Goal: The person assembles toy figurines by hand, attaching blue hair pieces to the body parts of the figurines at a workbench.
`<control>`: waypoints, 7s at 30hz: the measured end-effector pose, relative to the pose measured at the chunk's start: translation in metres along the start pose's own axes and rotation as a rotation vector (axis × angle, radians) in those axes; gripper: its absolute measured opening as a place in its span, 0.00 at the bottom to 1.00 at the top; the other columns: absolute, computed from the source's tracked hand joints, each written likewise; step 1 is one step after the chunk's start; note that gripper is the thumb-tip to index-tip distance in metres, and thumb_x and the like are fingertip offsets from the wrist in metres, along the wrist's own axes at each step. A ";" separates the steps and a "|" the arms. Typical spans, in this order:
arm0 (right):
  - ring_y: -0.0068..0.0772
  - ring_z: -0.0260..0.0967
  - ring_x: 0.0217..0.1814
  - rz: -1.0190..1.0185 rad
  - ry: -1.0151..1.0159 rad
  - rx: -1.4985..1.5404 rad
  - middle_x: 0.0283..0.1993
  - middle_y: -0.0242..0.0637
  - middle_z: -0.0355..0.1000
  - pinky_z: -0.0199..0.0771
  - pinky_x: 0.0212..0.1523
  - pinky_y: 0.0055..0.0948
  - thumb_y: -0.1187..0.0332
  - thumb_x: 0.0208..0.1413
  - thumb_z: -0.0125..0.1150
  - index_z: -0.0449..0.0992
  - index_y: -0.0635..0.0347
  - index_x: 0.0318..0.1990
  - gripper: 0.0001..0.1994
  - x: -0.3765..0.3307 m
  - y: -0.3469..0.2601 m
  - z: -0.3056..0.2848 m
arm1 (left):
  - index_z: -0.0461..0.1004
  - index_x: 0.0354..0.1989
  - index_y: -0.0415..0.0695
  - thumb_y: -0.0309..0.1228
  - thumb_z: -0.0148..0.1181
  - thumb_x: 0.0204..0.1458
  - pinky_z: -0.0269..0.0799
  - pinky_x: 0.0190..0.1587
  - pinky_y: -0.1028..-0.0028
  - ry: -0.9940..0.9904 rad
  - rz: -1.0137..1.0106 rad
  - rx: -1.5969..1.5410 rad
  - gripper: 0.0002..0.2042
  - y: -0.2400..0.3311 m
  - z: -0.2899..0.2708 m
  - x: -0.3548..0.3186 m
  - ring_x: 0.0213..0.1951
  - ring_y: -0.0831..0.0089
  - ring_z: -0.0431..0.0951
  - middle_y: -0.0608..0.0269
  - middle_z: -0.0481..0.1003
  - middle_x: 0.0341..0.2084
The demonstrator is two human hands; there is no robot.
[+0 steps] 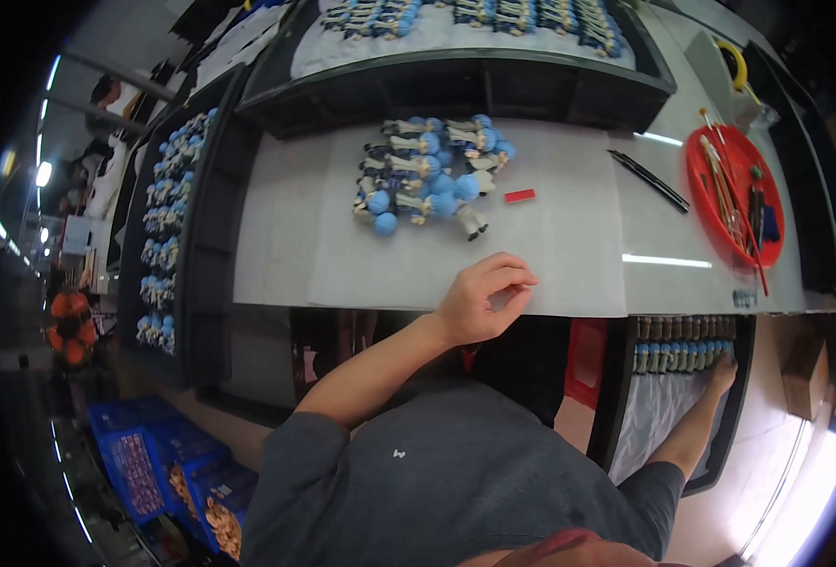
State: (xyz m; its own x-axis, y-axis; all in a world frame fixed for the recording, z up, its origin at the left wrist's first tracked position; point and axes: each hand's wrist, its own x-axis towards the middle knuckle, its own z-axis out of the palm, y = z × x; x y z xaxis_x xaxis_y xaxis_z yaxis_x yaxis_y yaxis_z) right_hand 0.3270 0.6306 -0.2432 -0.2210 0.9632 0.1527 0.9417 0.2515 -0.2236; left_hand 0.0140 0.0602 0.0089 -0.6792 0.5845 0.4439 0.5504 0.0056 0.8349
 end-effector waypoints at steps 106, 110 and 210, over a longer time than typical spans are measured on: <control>0.18 0.65 0.26 -0.660 -0.460 1.139 0.25 0.31 0.68 0.66 0.31 0.18 0.81 0.44 0.60 0.66 0.64 0.35 0.11 -0.347 -0.445 -0.218 | 0.71 0.33 0.35 0.24 0.69 0.34 0.72 0.30 0.79 0.079 -0.208 -0.244 0.16 -0.019 -0.032 -0.011 0.28 0.74 0.76 0.48 0.69 0.44; 0.18 0.64 0.26 -0.611 -0.536 1.211 0.24 0.31 0.66 0.65 0.30 0.18 0.80 0.44 0.60 0.64 0.64 0.33 0.11 -0.349 -0.444 -0.218 | 0.71 0.32 0.35 0.25 0.68 0.35 0.73 0.30 0.78 0.037 -0.249 -0.286 0.15 -0.017 -0.031 -0.010 0.28 0.74 0.76 0.46 0.70 0.44; 0.19 0.61 0.22 -0.673 -0.388 1.057 0.21 0.33 0.68 0.64 0.25 0.20 0.77 0.43 0.62 0.58 0.61 0.28 0.15 -0.307 -0.468 -0.201 | 0.71 0.29 0.36 0.26 0.68 0.36 0.72 0.28 0.78 0.036 -0.192 -0.212 0.13 -0.014 -0.027 -0.011 0.23 0.72 0.76 0.50 0.72 0.39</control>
State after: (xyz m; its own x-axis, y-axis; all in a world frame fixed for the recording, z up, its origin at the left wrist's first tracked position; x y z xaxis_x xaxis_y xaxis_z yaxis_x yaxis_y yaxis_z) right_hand 0.0051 0.1986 0.0082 -0.7917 0.5409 0.2840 0.0060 0.4718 -0.8817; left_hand 0.0004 0.0324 0.0009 -0.7800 0.5602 0.2789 0.2985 -0.0586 0.9526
